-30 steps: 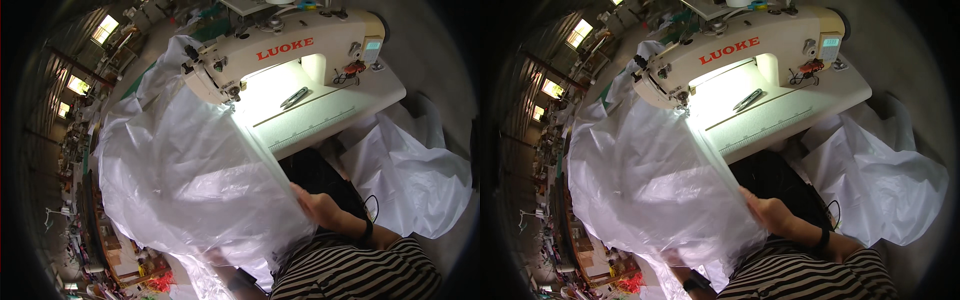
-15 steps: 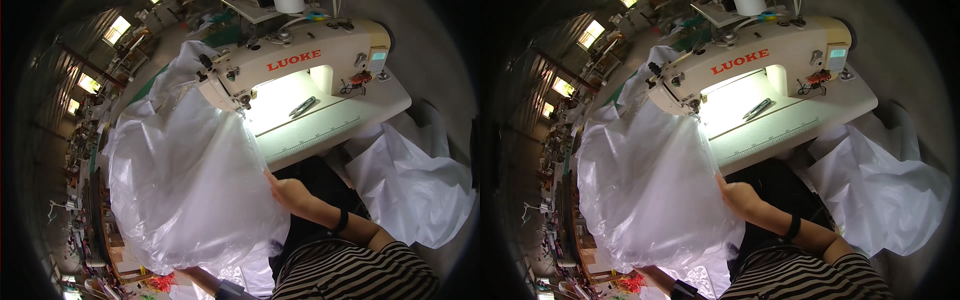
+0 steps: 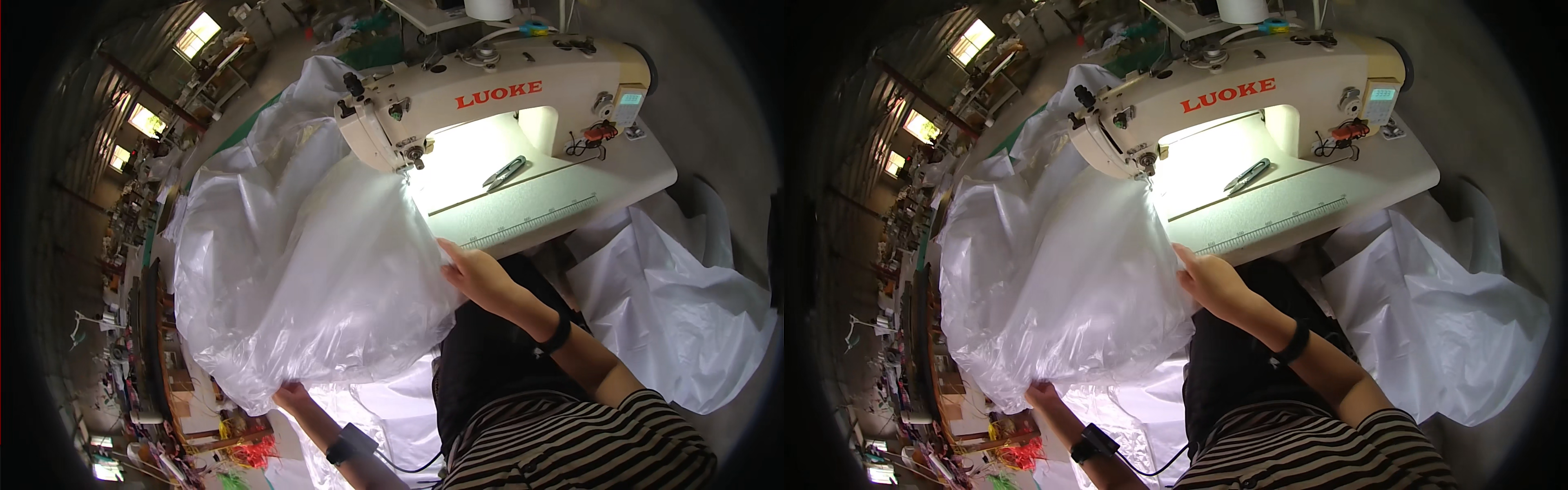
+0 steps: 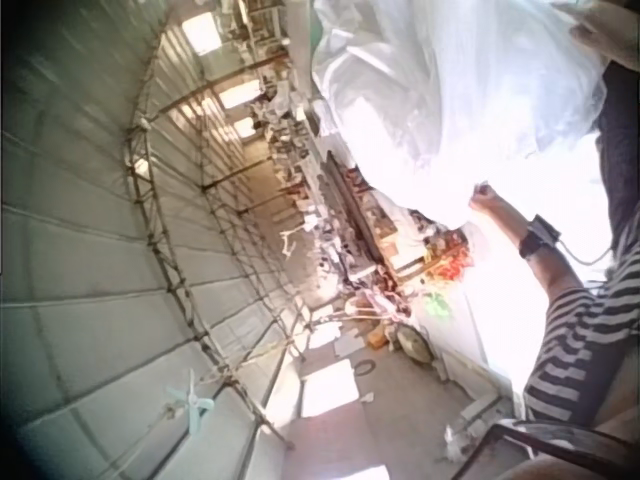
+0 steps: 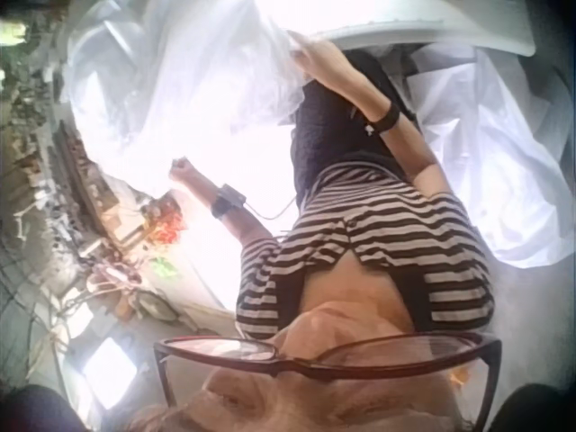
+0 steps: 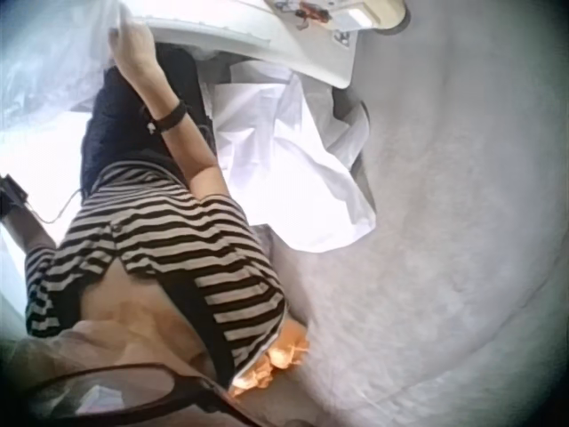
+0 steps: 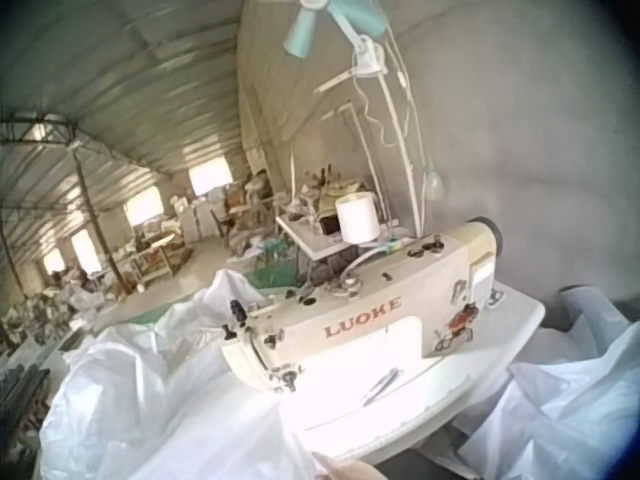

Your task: Sewing a large white plastic sheet using an industrial sewing machine.

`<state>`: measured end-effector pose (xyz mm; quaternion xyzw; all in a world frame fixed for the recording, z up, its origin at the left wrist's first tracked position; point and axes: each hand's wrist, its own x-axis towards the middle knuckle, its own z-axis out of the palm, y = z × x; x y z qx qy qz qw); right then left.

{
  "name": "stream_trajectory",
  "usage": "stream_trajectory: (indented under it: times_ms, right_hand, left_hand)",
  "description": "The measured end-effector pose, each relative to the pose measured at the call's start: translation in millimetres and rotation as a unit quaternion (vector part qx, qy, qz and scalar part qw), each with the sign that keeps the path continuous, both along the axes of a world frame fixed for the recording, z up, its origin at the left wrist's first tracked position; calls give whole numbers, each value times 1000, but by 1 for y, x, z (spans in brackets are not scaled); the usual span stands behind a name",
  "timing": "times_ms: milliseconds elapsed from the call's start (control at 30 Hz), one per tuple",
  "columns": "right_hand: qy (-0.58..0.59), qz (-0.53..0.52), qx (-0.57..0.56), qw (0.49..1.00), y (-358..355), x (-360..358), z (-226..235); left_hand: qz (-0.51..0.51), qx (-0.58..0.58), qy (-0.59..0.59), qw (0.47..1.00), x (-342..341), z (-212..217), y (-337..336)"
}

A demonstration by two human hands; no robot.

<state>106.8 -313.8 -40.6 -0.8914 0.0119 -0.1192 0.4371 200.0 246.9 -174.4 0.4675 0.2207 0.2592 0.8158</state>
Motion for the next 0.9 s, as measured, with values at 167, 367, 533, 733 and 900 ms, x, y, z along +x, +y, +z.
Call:
stream_trajectory:
  times_ms: [167,367,533,733,900]
  right_hand:
    - [46,-3,118,992,-6,-55,-10]
    - [119,4,161,980,-21,-86,-1]
    - [122,-18,43,991,-20,-84,13]
    - [40,-75,-67,994,6,-52,7]
    - [41,-80,-123,988,-1,-55,2]
  left_hand:
    - [-23,8,26,999,-57,1,-17]
    - [-55,-53,-13,997,-109,6,11]
    - [-104,-75,-86,988,-142,51,-9]
    - [-298,-175,51,937,-177,45,-138]
    - [-375,-206,-89,900,-130,64,-139]
